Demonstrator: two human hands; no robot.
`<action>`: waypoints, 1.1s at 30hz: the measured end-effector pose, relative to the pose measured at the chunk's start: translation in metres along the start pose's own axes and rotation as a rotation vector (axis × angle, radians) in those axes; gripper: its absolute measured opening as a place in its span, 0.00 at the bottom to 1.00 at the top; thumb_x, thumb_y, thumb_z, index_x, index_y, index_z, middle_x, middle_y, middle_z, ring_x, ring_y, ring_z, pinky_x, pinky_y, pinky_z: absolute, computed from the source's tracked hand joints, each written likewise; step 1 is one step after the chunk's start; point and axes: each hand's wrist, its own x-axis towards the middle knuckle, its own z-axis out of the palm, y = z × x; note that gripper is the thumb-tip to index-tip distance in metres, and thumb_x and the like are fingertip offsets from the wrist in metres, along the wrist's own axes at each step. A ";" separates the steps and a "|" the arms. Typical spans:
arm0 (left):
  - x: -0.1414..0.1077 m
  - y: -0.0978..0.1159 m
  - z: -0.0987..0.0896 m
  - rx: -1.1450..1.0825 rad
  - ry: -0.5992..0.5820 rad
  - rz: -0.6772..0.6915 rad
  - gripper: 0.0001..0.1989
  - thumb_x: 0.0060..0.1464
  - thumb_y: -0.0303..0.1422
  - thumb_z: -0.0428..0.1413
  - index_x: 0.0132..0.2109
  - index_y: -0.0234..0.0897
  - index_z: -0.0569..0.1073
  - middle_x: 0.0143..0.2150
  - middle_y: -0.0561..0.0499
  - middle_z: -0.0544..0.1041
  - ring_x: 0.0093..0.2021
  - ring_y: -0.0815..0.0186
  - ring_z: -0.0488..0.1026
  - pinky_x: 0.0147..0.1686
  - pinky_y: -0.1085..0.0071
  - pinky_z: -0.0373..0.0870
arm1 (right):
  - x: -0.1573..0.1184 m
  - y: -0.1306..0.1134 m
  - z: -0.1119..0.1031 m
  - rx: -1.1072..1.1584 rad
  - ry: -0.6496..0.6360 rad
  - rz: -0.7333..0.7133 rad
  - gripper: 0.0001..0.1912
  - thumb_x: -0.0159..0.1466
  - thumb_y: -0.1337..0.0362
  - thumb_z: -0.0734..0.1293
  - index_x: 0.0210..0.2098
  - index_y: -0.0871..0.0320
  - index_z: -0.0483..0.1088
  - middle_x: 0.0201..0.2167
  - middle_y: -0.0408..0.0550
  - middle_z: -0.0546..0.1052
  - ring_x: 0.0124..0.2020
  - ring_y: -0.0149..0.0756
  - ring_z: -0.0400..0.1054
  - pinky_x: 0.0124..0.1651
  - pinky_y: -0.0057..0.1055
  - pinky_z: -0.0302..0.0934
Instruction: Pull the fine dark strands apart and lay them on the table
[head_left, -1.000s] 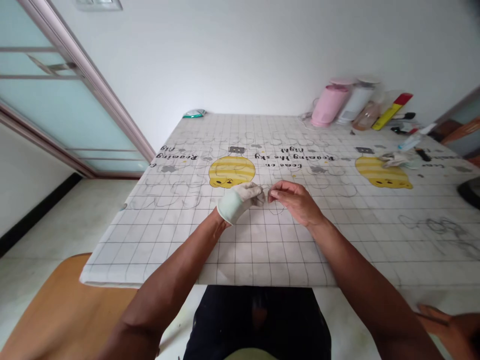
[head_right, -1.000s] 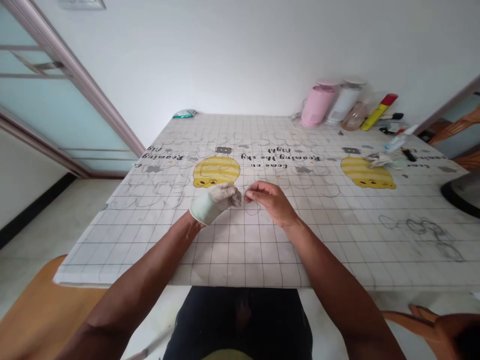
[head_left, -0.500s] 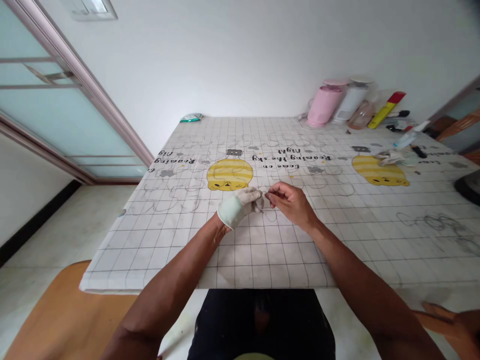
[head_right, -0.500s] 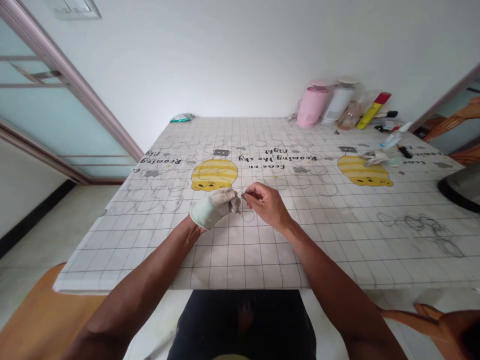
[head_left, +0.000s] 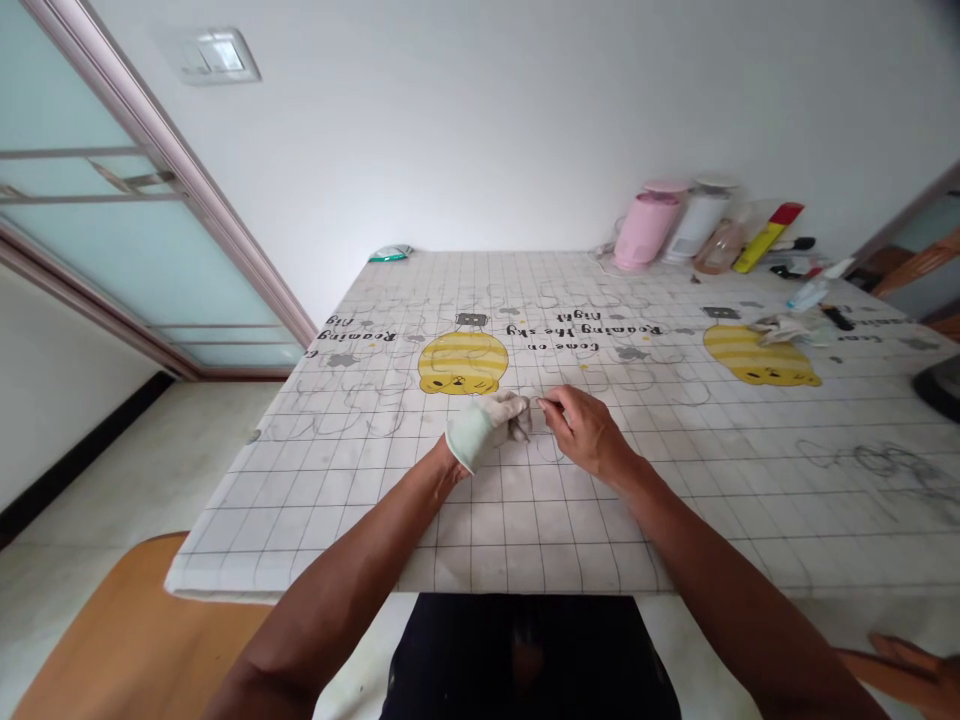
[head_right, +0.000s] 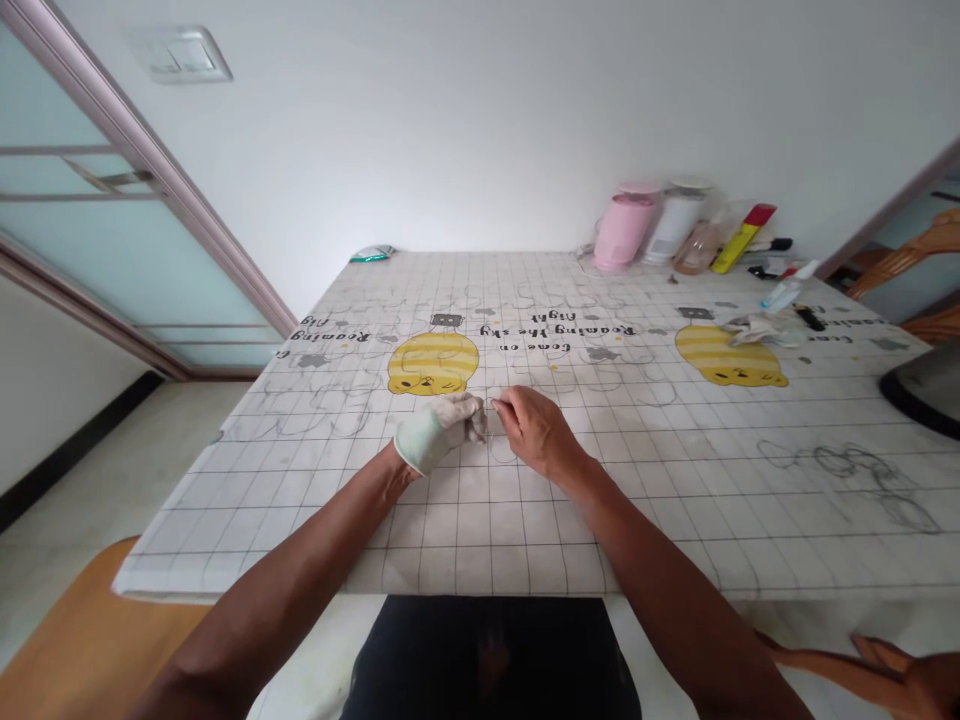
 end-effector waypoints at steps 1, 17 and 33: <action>0.001 0.000 0.000 0.012 0.022 0.004 0.18 0.54 0.44 0.65 0.31 0.33 0.72 0.26 0.50 0.74 0.24 0.68 0.71 0.30 0.69 0.69 | 0.000 -0.001 -0.001 0.024 0.017 0.008 0.10 0.75 0.60 0.59 0.37 0.52 0.65 0.29 0.46 0.74 0.31 0.38 0.67 0.36 0.36 0.60; -0.006 -0.003 -0.004 0.029 0.024 -0.092 0.21 0.53 0.46 0.68 0.41 0.30 0.78 0.28 0.46 0.79 0.27 0.65 0.75 0.31 0.69 0.65 | 0.000 -0.009 0.009 0.133 0.111 0.054 0.10 0.74 0.62 0.62 0.39 0.51 0.74 0.34 0.48 0.79 0.35 0.40 0.73 0.39 0.37 0.66; -0.004 0.000 0.000 0.091 0.040 0.060 0.20 0.54 0.45 0.67 0.40 0.29 0.80 0.26 0.47 0.77 0.26 0.68 0.73 0.29 0.70 0.66 | 0.002 -0.005 -0.011 0.210 0.044 -0.021 0.10 0.73 0.64 0.62 0.47 0.50 0.76 0.38 0.49 0.77 0.38 0.40 0.73 0.40 0.39 0.69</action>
